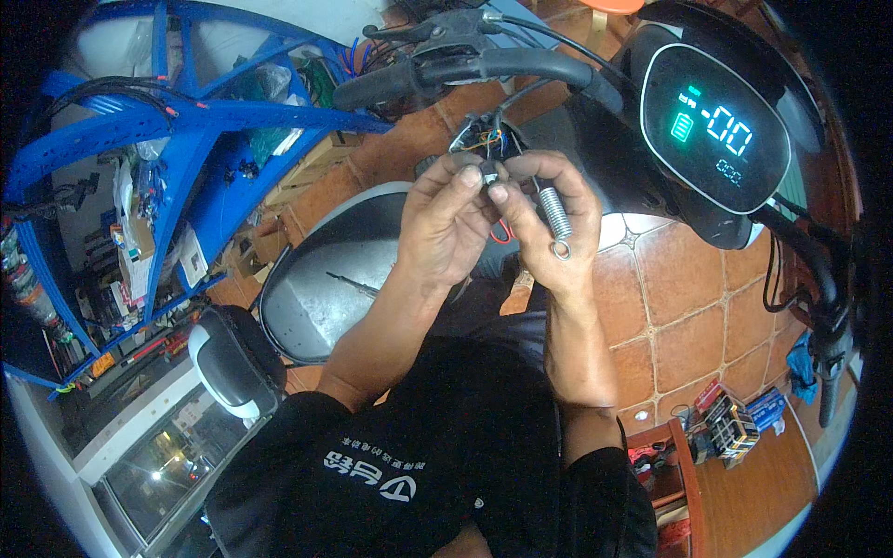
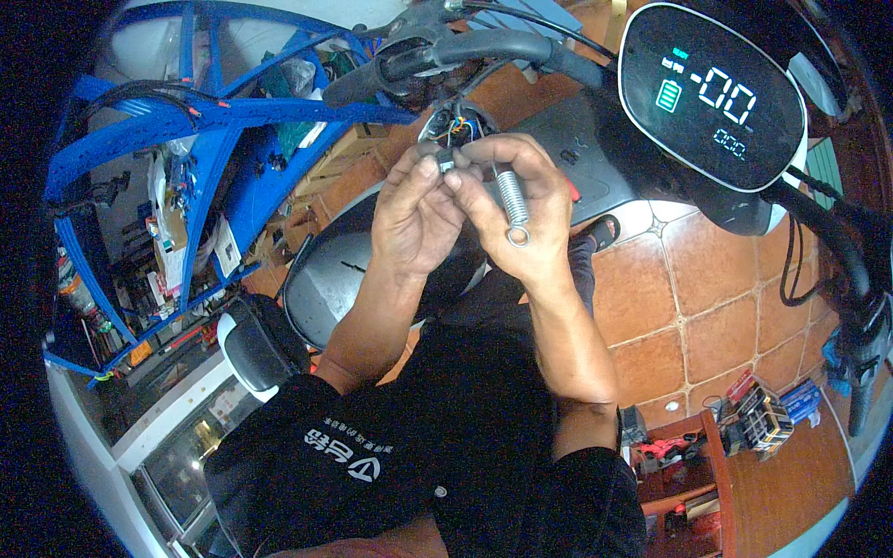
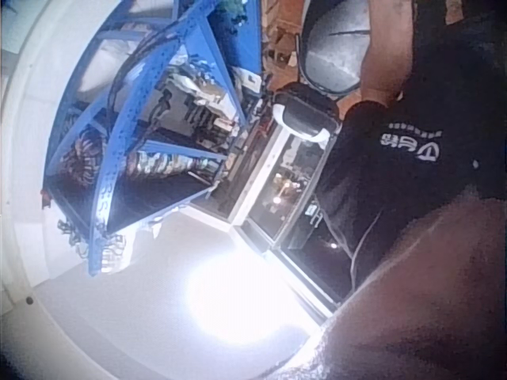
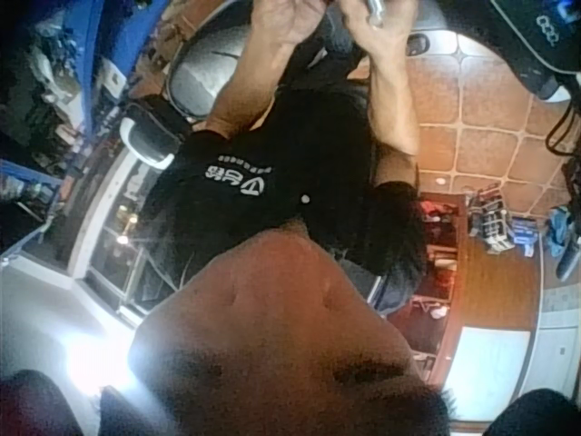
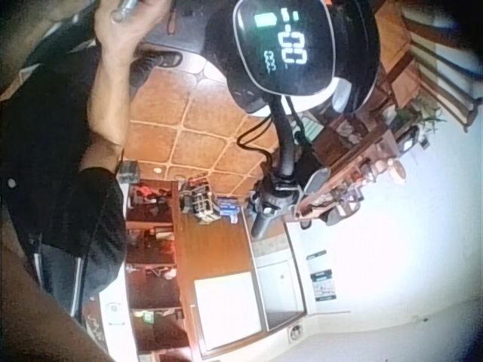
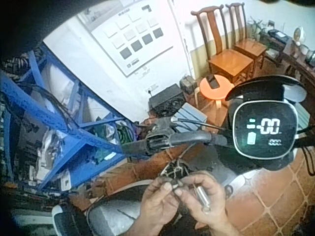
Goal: The person uses a spring-loaded tool to manipulate a small electrical connector attached to the handlebar wiring of an electric scooter. They repeatedly insert and remove the tool from the connector while holding it steady with the other hand.
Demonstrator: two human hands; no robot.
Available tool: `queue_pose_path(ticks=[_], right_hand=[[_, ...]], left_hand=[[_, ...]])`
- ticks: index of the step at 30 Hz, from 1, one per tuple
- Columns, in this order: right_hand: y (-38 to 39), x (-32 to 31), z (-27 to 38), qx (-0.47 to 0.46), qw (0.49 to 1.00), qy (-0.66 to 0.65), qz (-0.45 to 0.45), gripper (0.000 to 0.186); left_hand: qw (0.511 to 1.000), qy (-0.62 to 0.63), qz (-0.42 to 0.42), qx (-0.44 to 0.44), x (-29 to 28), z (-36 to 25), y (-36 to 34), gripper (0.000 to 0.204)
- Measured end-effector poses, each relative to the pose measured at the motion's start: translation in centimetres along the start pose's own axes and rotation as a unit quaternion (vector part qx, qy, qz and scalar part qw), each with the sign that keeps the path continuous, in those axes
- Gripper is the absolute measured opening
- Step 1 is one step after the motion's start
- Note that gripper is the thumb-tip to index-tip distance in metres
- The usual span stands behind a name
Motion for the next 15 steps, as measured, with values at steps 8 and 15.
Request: queue_pose_path(ticks=[8,15], right_hand=[[0.7,0.8,1.6,-0.173,0.958,0.221,-0.053,0.023],[0.8,0.4,1.5,-0.186,0.969,0.15,-0.062,0.014]], left_hand=[[0.999,-0.028,-0.026,0.032,0.8,0.1,0.2,0.014],[0.998,-0.026,-0.052,0.032,0.6,0.1,0.2,0.014]])
Point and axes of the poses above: each hand's wrist, its own y-axis away from the middle knuckle, its own x-axis out of the palm, z = x × y, the point moved 5 cm from there along -y, towards the middle knuckle, and after that the axes turned 10 degrees about z, right-handed, at the moved point
